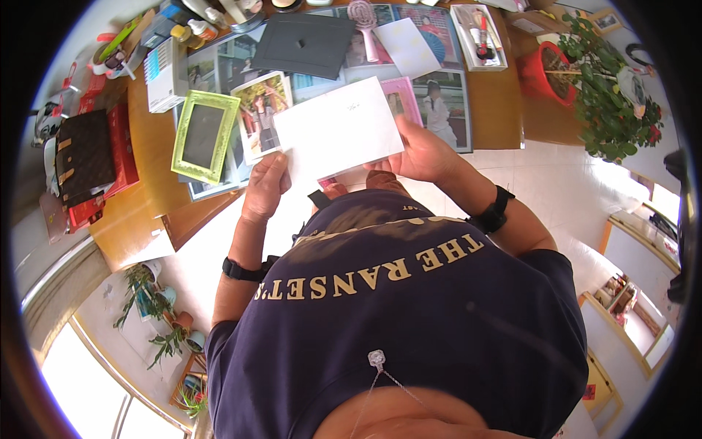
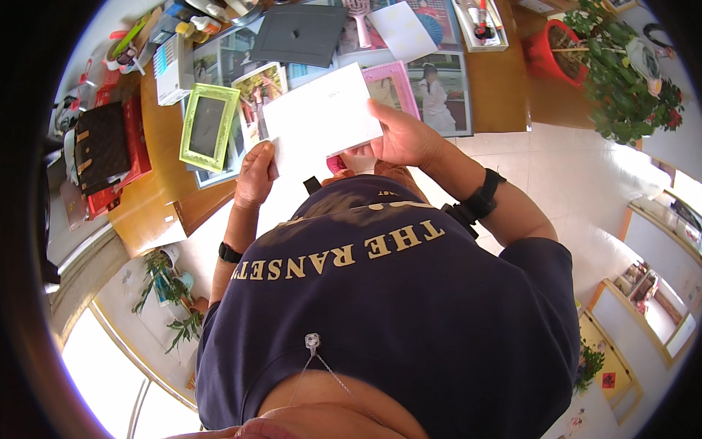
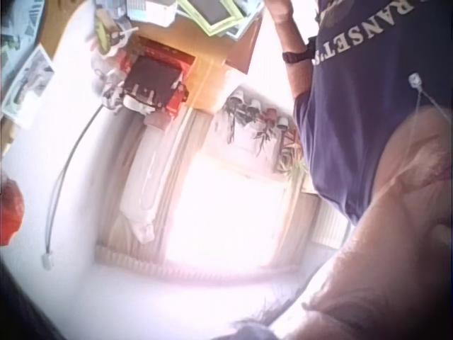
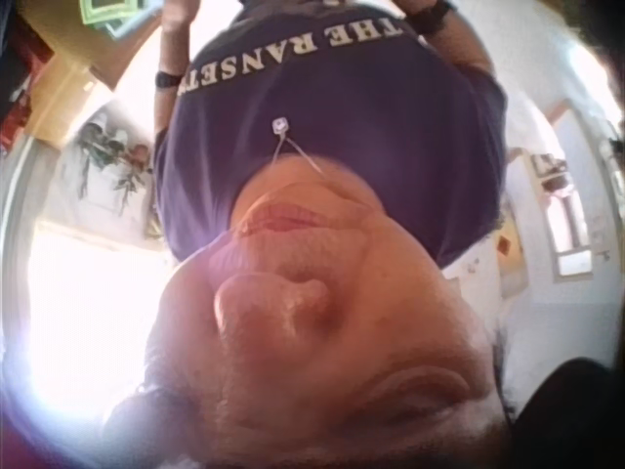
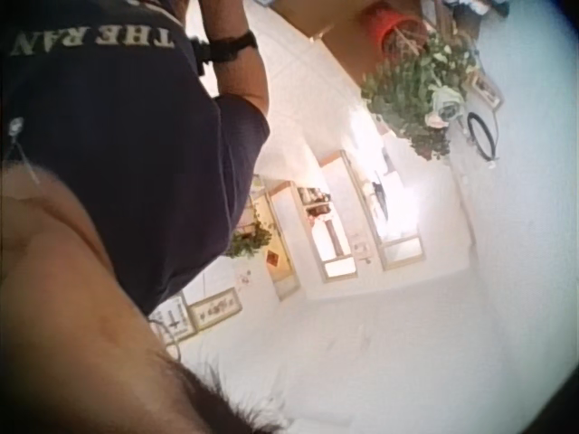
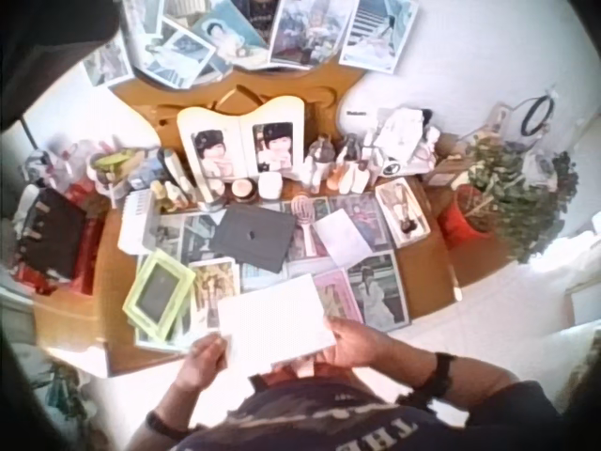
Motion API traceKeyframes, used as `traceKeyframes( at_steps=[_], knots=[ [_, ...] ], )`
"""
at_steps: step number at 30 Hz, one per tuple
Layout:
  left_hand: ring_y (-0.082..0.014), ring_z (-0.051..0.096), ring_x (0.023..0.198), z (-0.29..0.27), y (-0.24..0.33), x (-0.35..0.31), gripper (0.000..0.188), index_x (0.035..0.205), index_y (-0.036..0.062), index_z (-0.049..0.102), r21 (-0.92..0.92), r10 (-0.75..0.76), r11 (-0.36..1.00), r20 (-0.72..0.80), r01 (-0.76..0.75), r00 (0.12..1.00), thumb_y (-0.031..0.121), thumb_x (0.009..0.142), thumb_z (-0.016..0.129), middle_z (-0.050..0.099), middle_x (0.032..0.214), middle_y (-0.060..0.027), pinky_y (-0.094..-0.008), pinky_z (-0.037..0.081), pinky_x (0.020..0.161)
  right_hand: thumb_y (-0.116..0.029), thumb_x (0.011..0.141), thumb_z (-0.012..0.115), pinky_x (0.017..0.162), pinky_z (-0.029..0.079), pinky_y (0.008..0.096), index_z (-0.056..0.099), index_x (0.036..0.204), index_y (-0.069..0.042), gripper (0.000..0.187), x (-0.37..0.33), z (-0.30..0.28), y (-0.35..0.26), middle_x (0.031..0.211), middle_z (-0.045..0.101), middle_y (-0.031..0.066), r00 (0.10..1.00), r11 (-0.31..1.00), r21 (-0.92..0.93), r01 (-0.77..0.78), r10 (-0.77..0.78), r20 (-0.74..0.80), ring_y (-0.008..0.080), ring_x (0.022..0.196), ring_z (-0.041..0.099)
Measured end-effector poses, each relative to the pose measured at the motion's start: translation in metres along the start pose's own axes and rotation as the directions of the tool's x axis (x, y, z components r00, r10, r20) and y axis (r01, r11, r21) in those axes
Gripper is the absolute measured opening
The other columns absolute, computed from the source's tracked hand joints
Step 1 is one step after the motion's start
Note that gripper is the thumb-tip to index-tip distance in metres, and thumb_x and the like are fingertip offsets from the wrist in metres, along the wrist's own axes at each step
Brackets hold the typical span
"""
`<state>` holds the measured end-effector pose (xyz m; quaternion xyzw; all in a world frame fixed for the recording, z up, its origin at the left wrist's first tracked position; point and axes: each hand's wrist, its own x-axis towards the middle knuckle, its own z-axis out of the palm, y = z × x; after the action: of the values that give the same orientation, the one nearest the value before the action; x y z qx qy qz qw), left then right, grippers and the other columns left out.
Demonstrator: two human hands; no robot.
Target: The person assembles a pink photo frame by inserting a photograph and backing board, then places it on a table. They later handle a green frame and a small white object, moving between tables.
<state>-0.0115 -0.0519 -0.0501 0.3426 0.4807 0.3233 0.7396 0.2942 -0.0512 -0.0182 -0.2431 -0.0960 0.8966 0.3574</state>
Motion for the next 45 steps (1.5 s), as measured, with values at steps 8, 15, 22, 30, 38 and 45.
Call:
traceKeyframes(
  at_steps=[8,15,22,30,38,45],
  knots=[
    [-0.005,0.04,0.053,0.035,-0.055,0.031,0.029,0.077,0.0064,0.055,0.496,0.006,0.868,0.052,-0.031,0.999,0.026,0.098,0.05,0.044,0.058,0.0041,-0.0219,0.034,0.05,-0.025,0.095,0.055,0.076,0.05,0.0287,0.057,0.107,-0.004,0.024,-0.018,-0.065,-0.002,0.097,0.058,0.002,0.825,0.527,-0.805,-0.273,-0.302,-0.478,0.0114,0.087,0.056],
    [-0.0089,0.05,0.056,0.047,-0.071,0.039,0.025,0.084,0.0005,0.064,0.644,0.005,0.761,0.114,-0.078,0.993,0.024,0.091,0.058,0.055,0.06,-0.0017,-0.0279,0.041,0.052,-0.024,0.091,0.059,0.064,0.046,0.0257,0.058,0.102,-0.003,0.023,-0.038,-0.108,0.008,0.085,0.058,0.0004,0.756,0.504,-0.798,-0.331,-0.365,-0.544,0.0082,0.078,0.054],
    [-0.0275,0.065,0.062,0.045,-0.07,0.053,0.024,0.08,0.0002,0.065,0.72,0.029,0.693,0.023,-0.037,0.999,0.023,0.087,0.062,0.064,0.066,-0.0154,-0.0365,0.049,0.059,-0.021,0.084,0.067,0.06,0.045,0.0284,0.061,0.094,0.0,0.024,-0.027,-0.116,-0.001,0.074,0.064,0.0075,0.735,0.3,-0.927,-0.224,-0.573,-0.363,0.013,0.065,0.058],
    [-0.0308,0.059,0.061,0.043,-0.06,0.073,0.026,0.076,-0.0011,0.059,0.76,0.226,0.62,0.066,-0.196,0.972,0.022,0.089,0.06,0.06,0.066,-0.0163,-0.0382,0.046,0.057,-0.022,0.086,0.065,0.061,0.046,0.0289,0.063,0.096,-0.002,0.023,-0.012,-0.123,-0.017,0.077,0.066,0.0048,0.743,0.355,-0.909,-0.217,-0.544,-0.39,0.0127,0.066,0.058],
    [-0.0073,0.043,0.06,0.044,-0.024,0.054,0.021,0.085,0.0099,0.058,-0.116,-0.149,0.979,0.167,0.169,0.975,0.021,0.099,0.048,0.052,0.068,0.0032,-0.0218,0.037,0.057,-0.024,0.097,0.05,0.095,0.046,0.037,0.052,0.127,-0.003,0.036,-0.03,-0.095,-0.044,0.123,0.059,0.012,0.975,0.988,0.082,0.129,-0.111,-0.191,0.0201,0.115,0.055],
    [-0.0081,0.05,0.062,0.085,-0.008,0.045,0.027,0.078,0.0004,0.056,0.357,0.031,0.929,0.177,-0.093,0.984,0.022,0.094,0.052,0.054,0.066,0.0003,-0.0257,0.043,0.058,-0.038,0.096,0.048,0.099,0.045,0.0382,0.038,0.141,-0.006,0.056,0.001,-0.069,0.007,0.14,0.045,0.0143,0.902,-0.67,-0.725,0.162,-0.198,0.385,0.0243,0.123,0.049]
  ],
)
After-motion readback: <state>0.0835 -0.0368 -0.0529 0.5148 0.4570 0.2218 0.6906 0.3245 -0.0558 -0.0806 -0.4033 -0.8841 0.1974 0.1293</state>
